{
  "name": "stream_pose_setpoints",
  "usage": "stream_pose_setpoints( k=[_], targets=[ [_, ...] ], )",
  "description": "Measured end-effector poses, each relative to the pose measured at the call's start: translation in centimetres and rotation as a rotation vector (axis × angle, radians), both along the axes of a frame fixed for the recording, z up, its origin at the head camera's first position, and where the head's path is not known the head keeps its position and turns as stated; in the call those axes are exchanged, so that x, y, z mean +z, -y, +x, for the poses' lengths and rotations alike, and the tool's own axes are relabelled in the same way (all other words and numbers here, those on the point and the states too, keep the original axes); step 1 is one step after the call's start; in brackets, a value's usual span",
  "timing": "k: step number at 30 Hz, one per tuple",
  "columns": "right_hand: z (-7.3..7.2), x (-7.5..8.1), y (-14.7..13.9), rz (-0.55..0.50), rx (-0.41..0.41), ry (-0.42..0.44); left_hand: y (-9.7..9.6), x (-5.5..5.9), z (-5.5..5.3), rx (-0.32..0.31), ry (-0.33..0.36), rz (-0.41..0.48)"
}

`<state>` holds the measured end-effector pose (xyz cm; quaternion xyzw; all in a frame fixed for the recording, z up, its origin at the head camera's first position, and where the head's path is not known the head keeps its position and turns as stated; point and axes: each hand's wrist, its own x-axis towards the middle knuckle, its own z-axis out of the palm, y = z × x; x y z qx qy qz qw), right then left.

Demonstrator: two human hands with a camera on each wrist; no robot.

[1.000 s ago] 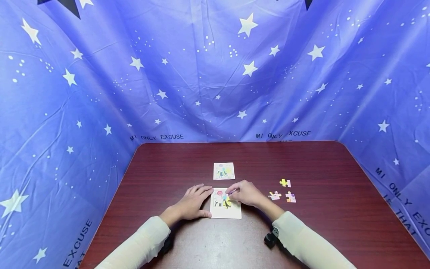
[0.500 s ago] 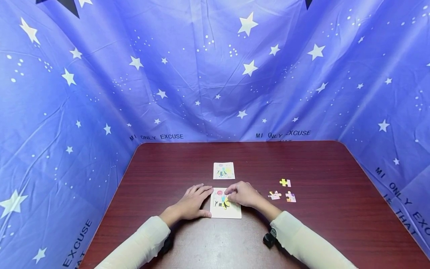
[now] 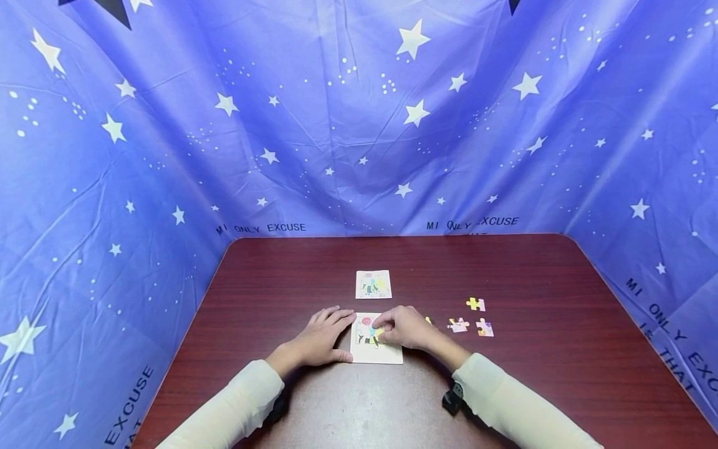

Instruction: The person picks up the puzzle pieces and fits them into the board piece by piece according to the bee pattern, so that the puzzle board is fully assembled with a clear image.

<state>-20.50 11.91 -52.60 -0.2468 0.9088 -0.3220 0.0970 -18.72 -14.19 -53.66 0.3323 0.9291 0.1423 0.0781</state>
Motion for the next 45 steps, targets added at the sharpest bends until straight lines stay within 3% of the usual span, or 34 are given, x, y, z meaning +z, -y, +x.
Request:
stream_pose_setpoints(
  k=[45],
  targets=[
    [0.41,-0.37,-0.17,0.066,0.023,-0.145,0.04,-0.01,0.1,0.001,0.007,0.005]
  ],
)
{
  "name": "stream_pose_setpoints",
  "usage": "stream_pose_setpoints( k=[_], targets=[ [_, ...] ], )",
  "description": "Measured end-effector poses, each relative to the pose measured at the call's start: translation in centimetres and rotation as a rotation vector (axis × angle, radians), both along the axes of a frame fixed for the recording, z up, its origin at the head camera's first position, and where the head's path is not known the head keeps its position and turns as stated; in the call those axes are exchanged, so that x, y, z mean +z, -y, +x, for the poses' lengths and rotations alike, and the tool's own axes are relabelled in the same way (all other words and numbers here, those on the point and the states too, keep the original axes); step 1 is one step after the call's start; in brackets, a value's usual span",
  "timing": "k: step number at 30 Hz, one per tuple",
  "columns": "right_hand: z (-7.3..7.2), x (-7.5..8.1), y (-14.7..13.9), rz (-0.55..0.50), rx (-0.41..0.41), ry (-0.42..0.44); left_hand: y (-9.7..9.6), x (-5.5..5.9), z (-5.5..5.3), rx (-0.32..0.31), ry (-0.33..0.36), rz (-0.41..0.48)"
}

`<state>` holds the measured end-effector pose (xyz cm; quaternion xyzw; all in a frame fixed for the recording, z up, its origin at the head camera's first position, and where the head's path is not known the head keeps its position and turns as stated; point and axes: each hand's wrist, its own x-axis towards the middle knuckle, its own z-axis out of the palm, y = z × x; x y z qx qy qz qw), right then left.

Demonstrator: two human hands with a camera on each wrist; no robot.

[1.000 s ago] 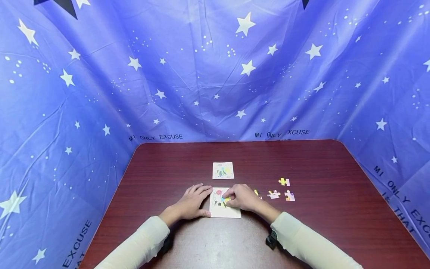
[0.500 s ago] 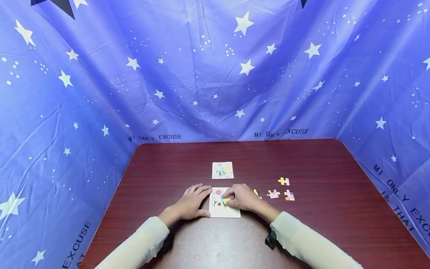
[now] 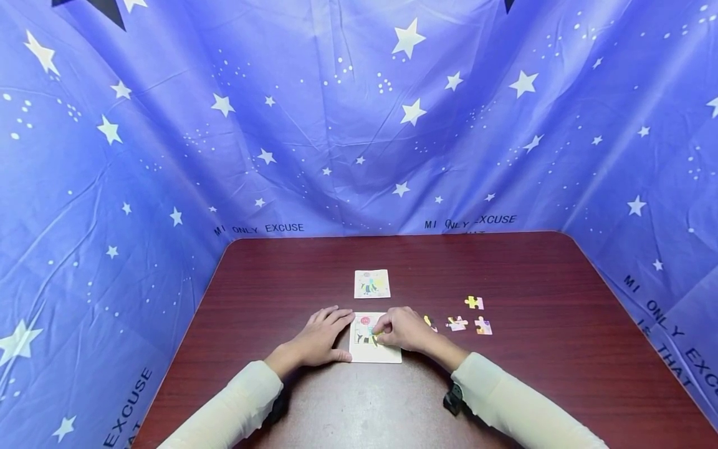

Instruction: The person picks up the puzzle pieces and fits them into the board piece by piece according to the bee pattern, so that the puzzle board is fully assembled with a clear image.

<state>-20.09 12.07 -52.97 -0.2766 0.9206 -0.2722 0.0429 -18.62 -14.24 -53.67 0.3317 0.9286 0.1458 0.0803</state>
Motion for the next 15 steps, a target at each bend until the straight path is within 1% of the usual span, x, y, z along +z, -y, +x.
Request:
stream_pose_setpoints(
  k=[5,9,15],
  targets=[
    [-0.1,0.3,-0.1,0.003,-0.003,0.013,0.0,0.0,0.0,0.0,-0.001,-0.001],
    [-0.3,0.8,-0.6,-0.016,-0.019,0.027,-0.1,0.1,0.0,-0.002,-0.008,0.0],
    [-0.9,1.6,-2.2,-0.055,-0.057,0.098,0.0,0.2,0.0,-0.002,-0.006,0.003]
  ],
)
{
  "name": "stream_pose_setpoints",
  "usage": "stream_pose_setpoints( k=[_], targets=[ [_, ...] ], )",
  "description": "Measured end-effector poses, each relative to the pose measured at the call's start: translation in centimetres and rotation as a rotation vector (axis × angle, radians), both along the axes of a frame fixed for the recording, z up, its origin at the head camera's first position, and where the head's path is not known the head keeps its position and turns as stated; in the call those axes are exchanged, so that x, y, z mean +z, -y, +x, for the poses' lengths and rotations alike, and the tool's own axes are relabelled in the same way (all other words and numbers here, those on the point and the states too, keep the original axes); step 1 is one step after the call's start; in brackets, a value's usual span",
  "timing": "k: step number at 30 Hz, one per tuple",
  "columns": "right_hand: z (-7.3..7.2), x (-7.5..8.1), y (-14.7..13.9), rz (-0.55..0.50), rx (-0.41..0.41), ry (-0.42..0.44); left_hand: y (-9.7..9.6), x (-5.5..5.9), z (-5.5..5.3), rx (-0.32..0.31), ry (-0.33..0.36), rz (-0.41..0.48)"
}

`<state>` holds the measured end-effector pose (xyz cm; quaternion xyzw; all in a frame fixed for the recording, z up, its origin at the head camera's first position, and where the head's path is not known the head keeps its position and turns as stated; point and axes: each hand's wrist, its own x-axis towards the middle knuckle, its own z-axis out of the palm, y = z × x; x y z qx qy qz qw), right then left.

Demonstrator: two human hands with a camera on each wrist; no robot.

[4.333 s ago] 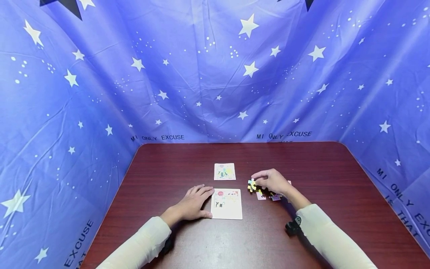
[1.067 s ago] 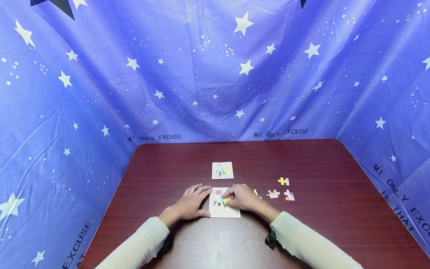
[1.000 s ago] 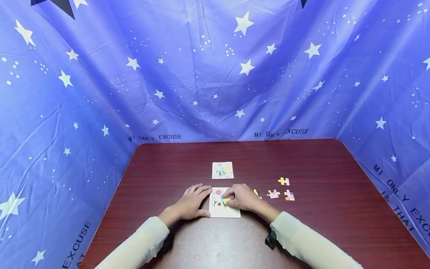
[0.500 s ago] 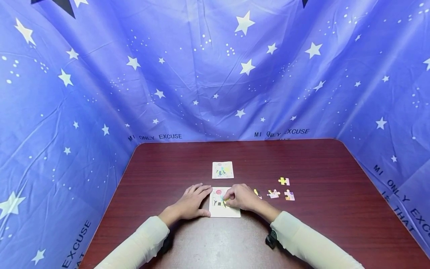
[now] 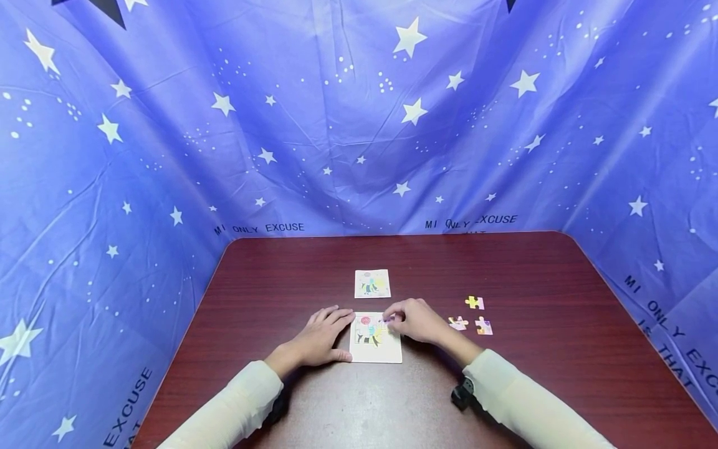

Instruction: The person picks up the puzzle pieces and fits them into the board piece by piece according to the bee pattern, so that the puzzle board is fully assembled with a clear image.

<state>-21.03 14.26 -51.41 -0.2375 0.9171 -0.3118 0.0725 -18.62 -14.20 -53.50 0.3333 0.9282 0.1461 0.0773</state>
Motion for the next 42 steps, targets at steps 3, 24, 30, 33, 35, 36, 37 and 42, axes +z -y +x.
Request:
stream_pose_setpoints(
  k=[3,24,30,33,35,36,37,42],
  targets=[
    [-0.3,0.5,-1.0,-0.015,-0.016,0.032,0.0,0.1,0.0,-0.001,-0.002,0.002],
    [-1.6,1.3,-8.3,0.024,-0.113,-0.021,0.0,-0.2,0.1,-0.003,-0.02,-0.014],
    [-1.7,1.6,-10.8,0.051,-0.147,-0.054,0.0,-0.3,0.0,-0.002,-0.019,-0.017],
    [-1.8,1.7,-12.0,0.065,-0.161,-0.078,-0.1,-0.2,0.0,0.0,-0.013,-0.016],
    [-1.9,1.6,-12.7,0.066,-0.173,-0.077,0.0,-0.1,0.1,0.001,-0.008,-0.013],
    [-2.0,1.6,-13.1,0.065,-0.178,-0.074,0.0,0.0,0.0,0.001,-0.007,-0.012],
    [-2.1,1.6,-13.4,0.063,-0.183,-0.07,0.0,0.0,0.0,0.001,-0.007,-0.013],
    [-2.4,1.2,-15.1,0.072,-0.187,-0.08,0.0,0.0,0.0,-0.005,-0.01,-0.016]
  ],
)
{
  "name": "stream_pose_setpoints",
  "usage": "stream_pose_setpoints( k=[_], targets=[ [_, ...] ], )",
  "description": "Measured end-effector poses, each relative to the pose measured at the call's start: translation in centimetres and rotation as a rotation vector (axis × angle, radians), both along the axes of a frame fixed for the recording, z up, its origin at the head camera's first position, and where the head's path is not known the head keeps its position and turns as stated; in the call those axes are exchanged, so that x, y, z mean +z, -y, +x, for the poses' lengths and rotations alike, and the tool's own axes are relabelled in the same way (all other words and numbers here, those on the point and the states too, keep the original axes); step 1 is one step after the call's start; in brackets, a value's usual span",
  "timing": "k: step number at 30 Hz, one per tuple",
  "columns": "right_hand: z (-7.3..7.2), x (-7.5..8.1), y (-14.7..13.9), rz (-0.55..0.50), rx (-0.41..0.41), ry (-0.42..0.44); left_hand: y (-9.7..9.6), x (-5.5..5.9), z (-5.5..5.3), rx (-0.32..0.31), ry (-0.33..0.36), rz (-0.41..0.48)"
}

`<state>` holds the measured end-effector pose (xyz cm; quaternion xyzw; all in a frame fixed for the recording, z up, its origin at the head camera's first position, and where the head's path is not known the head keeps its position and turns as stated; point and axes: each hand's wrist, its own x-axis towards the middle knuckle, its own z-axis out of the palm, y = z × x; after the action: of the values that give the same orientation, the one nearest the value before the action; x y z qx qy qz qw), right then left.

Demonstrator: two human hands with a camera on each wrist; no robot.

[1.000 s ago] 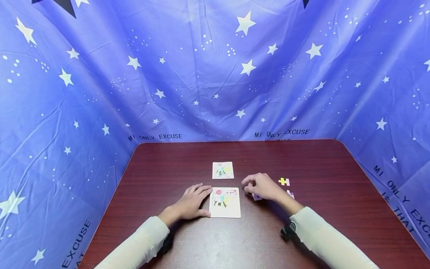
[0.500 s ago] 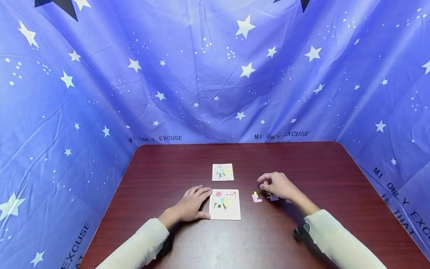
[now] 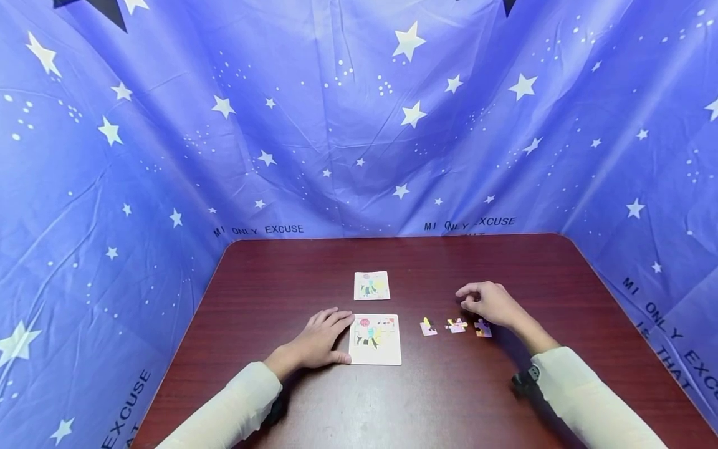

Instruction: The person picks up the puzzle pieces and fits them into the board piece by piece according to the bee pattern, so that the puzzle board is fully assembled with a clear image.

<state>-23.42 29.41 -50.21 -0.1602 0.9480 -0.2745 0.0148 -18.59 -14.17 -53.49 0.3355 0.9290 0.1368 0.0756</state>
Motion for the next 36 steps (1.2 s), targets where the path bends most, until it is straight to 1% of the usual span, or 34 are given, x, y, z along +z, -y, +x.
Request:
stream_pose_setpoints(
  k=[8,10,13,17,20,27,36],
  targets=[
    [-0.6,-0.5,-2.2,0.029,-0.013,-0.018,0.0,-0.3,0.0,-0.001,-0.002,-0.002],
    [-0.7,-0.7,-2.6,0.031,-0.022,-0.013,0.1,-0.4,0.0,-0.001,-0.006,-0.002],
    [-0.7,-1.0,-3.0,0.031,-0.014,-0.003,0.1,-0.3,0.0,-0.002,-0.009,0.001],
    [-0.8,-1.4,-3.2,0.035,0.017,-0.005,0.2,-0.3,-0.1,-0.002,-0.017,0.003],
    [-0.8,-1.6,-3.2,0.037,0.02,-0.018,0.2,-0.3,-0.1,0.0,-0.022,-0.002],
    [-0.6,-1.9,-3.2,0.055,0.005,-0.027,0.1,-0.3,0.0,-0.001,-0.009,0.001],
    [-0.6,-2.3,-3.1,0.061,-0.014,-0.016,0.1,-0.3,0.0,-0.003,-0.017,-0.003]
  ],
)
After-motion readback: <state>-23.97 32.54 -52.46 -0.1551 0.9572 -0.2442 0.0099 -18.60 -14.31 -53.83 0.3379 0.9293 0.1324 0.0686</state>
